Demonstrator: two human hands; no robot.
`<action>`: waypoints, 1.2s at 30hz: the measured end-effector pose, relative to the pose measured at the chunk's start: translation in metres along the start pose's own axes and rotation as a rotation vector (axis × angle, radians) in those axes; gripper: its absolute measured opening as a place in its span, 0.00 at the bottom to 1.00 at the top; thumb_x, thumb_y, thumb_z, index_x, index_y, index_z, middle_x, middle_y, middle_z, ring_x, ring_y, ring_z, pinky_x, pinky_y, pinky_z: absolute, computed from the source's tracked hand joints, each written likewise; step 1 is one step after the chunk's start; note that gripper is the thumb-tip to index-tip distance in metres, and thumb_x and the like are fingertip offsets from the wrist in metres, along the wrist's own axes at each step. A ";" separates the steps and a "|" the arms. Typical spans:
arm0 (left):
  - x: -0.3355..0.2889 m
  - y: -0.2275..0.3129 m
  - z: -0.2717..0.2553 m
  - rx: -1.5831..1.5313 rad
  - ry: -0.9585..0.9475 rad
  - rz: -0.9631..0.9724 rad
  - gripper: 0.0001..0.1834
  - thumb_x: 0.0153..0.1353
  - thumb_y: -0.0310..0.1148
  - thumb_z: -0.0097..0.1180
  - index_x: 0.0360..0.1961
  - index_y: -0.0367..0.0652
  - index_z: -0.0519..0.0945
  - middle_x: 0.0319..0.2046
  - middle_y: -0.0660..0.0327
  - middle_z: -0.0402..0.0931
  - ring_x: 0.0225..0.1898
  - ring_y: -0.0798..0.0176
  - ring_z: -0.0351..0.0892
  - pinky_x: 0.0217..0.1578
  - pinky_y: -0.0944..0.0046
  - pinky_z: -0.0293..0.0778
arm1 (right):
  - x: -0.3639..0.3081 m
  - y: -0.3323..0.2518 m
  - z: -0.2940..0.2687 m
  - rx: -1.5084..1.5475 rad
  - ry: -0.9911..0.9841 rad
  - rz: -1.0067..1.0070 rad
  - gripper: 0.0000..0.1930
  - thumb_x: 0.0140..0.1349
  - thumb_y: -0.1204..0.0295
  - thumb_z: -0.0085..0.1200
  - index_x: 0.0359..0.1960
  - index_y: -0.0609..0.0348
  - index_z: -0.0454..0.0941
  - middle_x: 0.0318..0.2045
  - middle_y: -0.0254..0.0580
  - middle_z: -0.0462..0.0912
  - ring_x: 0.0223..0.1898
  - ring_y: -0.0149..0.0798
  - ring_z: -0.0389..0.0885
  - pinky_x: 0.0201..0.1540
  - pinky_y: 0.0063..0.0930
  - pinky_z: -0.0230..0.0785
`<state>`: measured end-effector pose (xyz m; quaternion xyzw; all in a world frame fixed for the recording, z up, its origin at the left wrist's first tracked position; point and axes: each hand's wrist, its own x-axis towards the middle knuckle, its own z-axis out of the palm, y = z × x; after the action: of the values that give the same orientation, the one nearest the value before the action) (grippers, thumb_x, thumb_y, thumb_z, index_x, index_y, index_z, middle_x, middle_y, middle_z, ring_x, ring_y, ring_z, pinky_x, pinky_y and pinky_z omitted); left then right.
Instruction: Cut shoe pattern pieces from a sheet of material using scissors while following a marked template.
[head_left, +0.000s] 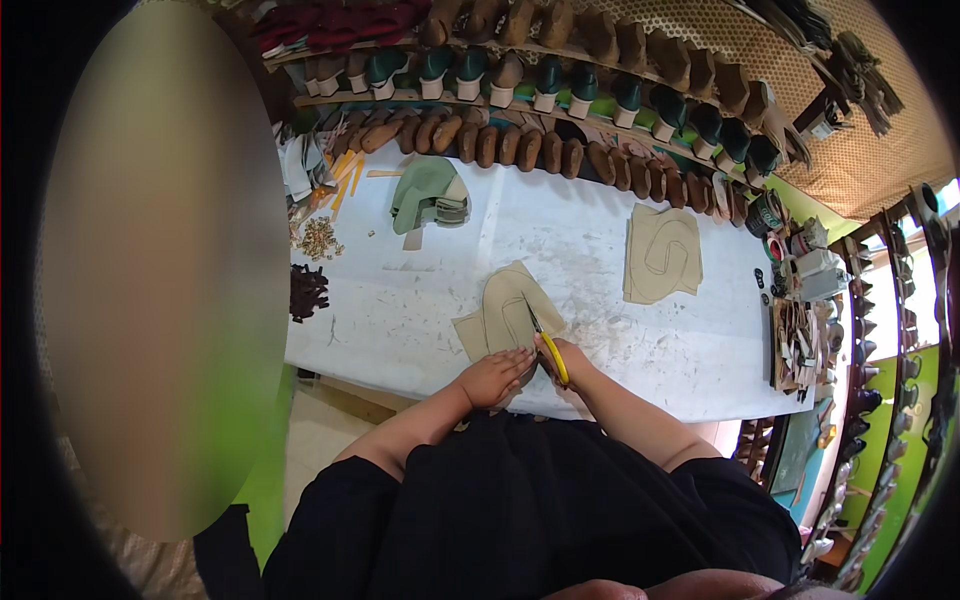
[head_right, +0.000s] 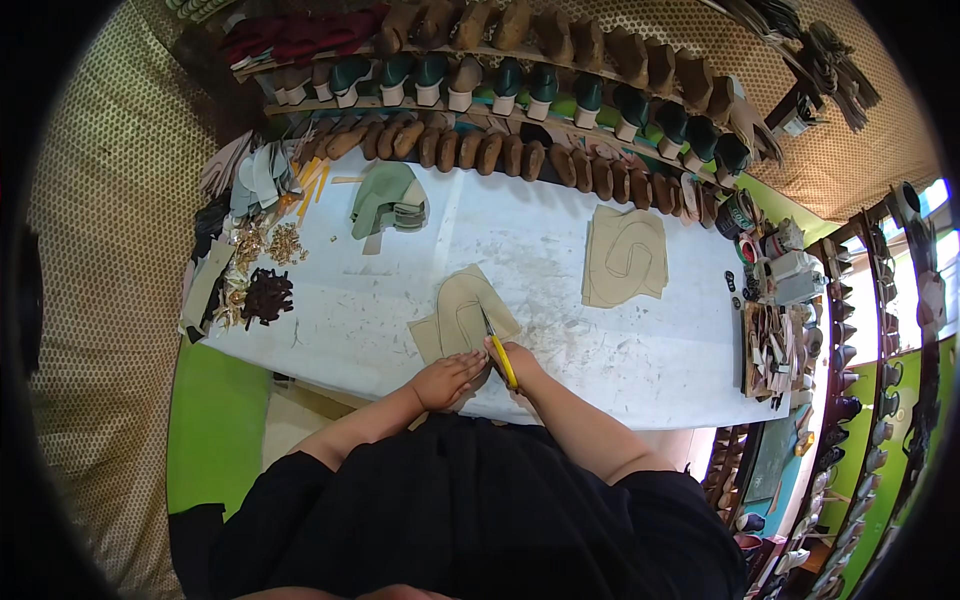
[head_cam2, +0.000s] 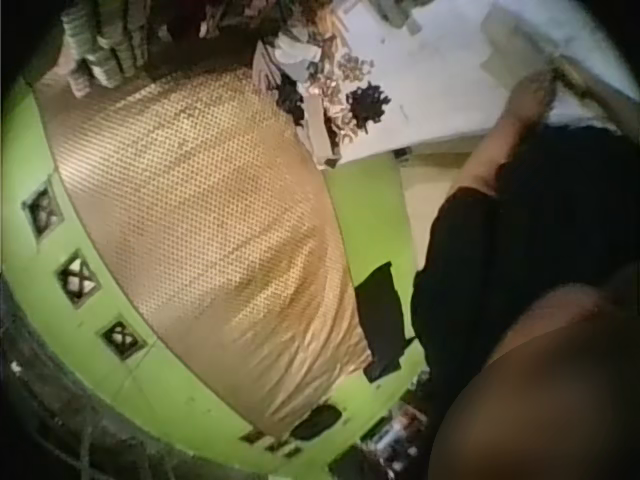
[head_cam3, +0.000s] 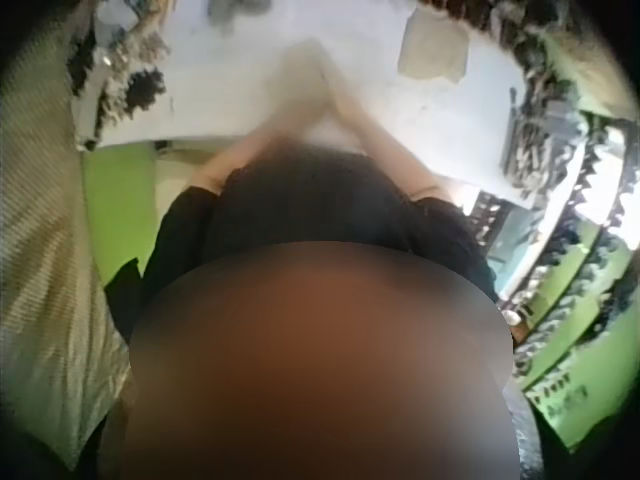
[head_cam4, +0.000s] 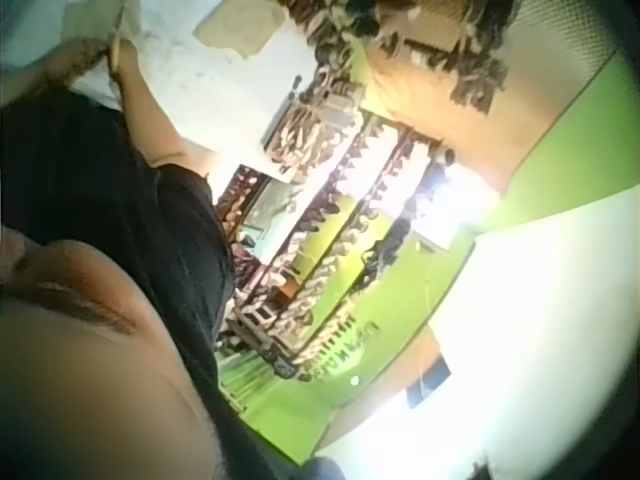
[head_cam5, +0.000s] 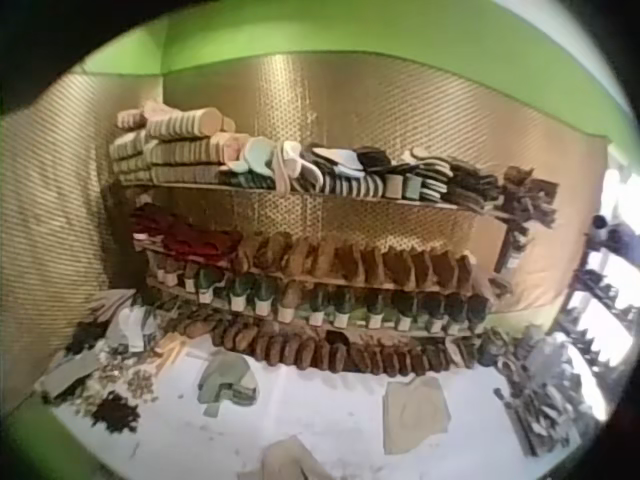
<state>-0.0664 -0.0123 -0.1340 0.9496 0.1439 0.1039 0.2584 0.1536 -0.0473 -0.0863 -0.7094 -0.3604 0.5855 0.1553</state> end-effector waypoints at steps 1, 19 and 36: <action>0.002 0.000 -0.001 0.001 -0.001 0.007 0.32 0.65 0.34 0.48 0.69 0.35 0.62 0.66 0.46 0.65 0.69 0.47 0.63 0.67 0.51 0.59 | 0.008 0.008 0.001 -0.058 0.032 -0.032 0.43 0.62 0.30 0.41 0.34 0.68 0.78 0.20 0.50 0.79 0.20 0.44 0.80 0.24 0.36 0.72; 0.002 -0.001 0.001 0.020 0.015 0.022 0.31 0.65 0.34 0.49 0.68 0.34 0.63 0.66 0.46 0.65 0.69 0.47 0.63 0.68 0.51 0.58 | 0.023 0.023 -0.003 -0.145 0.069 -0.065 0.45 0.63 0.30 0.38 0.37 0.71 0.81 0.28 0.63 0.83 0.35 0.57 0.84 0.41 0.41 0.75; 0.003 0.001 -0.001 0.030 -0.008 0.008 0.31 0.65 0.35 0.49 0.68 0.35 0.63 0.67 0.47 0.64 0.68 0.48 0.64 0.68 0.51 0.59 | 0.018 0.021 -0.009 -0.122 0.053 -0.155 0.37 0.67 0.35 0.40 0.28 0.64 0.76 0.12 0.42 0.72 0.11 0.37 0.71 0.13 0.30 0.63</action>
<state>-0.0641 -0.0117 -0.1327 0.9544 0.1407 0.0989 0.2441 0.1704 -0.0470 -0.1104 -0.7029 -0.4446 0.5297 0.1662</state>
